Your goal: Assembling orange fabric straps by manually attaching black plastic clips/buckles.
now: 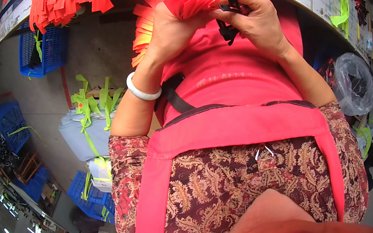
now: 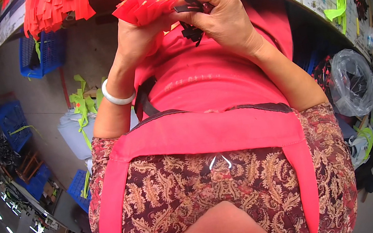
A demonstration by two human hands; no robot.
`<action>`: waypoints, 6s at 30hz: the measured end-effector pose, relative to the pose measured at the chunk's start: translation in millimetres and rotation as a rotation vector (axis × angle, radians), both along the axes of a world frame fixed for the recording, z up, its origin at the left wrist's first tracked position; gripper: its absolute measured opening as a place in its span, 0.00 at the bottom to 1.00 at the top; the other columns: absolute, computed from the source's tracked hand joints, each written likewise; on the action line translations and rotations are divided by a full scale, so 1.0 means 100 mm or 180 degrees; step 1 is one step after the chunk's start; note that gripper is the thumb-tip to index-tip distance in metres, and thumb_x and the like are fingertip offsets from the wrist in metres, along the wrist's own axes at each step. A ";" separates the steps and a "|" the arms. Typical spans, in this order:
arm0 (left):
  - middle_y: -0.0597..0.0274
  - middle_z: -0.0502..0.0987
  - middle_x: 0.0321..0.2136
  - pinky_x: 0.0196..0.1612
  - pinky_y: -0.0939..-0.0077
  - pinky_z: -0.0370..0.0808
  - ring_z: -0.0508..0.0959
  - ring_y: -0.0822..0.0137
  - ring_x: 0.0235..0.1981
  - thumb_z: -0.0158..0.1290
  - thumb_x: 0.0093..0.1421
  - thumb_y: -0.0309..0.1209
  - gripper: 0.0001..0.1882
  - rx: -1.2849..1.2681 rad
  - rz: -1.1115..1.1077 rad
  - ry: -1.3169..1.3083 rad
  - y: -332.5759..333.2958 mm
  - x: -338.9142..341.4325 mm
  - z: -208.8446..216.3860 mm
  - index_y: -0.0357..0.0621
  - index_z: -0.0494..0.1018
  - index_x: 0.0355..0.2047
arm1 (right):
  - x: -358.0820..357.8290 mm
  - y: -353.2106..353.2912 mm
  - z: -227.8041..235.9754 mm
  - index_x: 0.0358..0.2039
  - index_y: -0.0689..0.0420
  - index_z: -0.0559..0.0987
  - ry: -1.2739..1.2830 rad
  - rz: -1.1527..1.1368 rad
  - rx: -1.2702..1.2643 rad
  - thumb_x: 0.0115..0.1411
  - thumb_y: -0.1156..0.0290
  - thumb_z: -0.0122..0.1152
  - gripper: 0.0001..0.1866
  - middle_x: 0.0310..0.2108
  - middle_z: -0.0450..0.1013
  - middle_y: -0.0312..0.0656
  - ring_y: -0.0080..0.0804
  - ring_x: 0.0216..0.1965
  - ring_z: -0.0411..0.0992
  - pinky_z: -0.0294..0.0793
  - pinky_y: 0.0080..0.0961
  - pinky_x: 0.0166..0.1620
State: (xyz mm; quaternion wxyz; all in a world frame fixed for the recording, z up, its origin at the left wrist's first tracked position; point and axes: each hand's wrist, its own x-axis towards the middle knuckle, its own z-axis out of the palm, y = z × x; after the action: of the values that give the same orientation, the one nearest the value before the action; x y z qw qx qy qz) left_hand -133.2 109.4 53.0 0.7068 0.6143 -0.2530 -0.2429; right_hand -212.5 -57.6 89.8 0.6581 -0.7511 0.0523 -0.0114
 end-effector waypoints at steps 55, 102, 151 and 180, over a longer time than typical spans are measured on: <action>0.65 0.78 0.31 0.34 0.80 0.75 0.76 0.74 0.30 0.57 0.54 0.17 0.11 0.0051 0.0125 -0.0136 -0.21 0.00 -0.19 0.39 0.77 0.38 | 0.01 -0.07 -0.19 0.34 0.62 0.76 -0.0546 -0.0261 -0.0292 0.56 0.75 0.65 0.08 0.27 0.71 0.31 0.13 0.29 0.68 0.68 0.12 0.31; 0.61 0.79 0.30 0.33 0.81 0.76 0.79 0.73 0.31 0.59 0.54 0.21 0.07 -0.0745 0.0307 0.2341 -0.90 -0.07 -0.26 0.34 0.76 0.34 | -0.05 -0.88 -0.38 0.29 0.58 0.79 0.0559 -0.1080 0.0199 0.56 0.55 0.65 0.17 0.23 0.73 0.30 0.11 0.24 0.69 0.67 0.08 0.26; 0.67 0.70 0.23 0.21 0.81 0.64 0.67 0.75 0.18 0.58 0.55 0.25 0.11 -0.0746 -0.0059 0.2240 0.04 0.07 0.16 0.38 0.71 0.38 | 0.64 -0.09 0.15 0.38 0.64 0.78 -0.0284 0.0679 -0.0128 0.60 0.70 0.60 0.10 0.26 0.75 0.35 0.16 0.29 0.73 0.73 0.14 0.33; 0.59 0.76 0.23 0.27 0.75 0.72 0.77 0.62 0.25 0.60 0.48 0.23 0.09 0.0758 0.0376 -0.2368 -0.11 0.01 0.07 0.38 0.74 0.30 | 0.24 -0.31 -0.28 0.26 0.56 0.74 0.1246 0.0855 0.1032 0.59 0.68 0.53 0.08 0.23 0.66 0.26 0.11 0.25 0.60 0.59 0.14 0.28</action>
State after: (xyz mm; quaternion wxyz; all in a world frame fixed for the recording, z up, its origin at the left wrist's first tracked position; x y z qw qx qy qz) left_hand -131.9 98.8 60.3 0.5034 0.7516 -0.4262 0.0097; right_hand -188.1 -88.3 61.5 0.7426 -0.6242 0.0795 0.2296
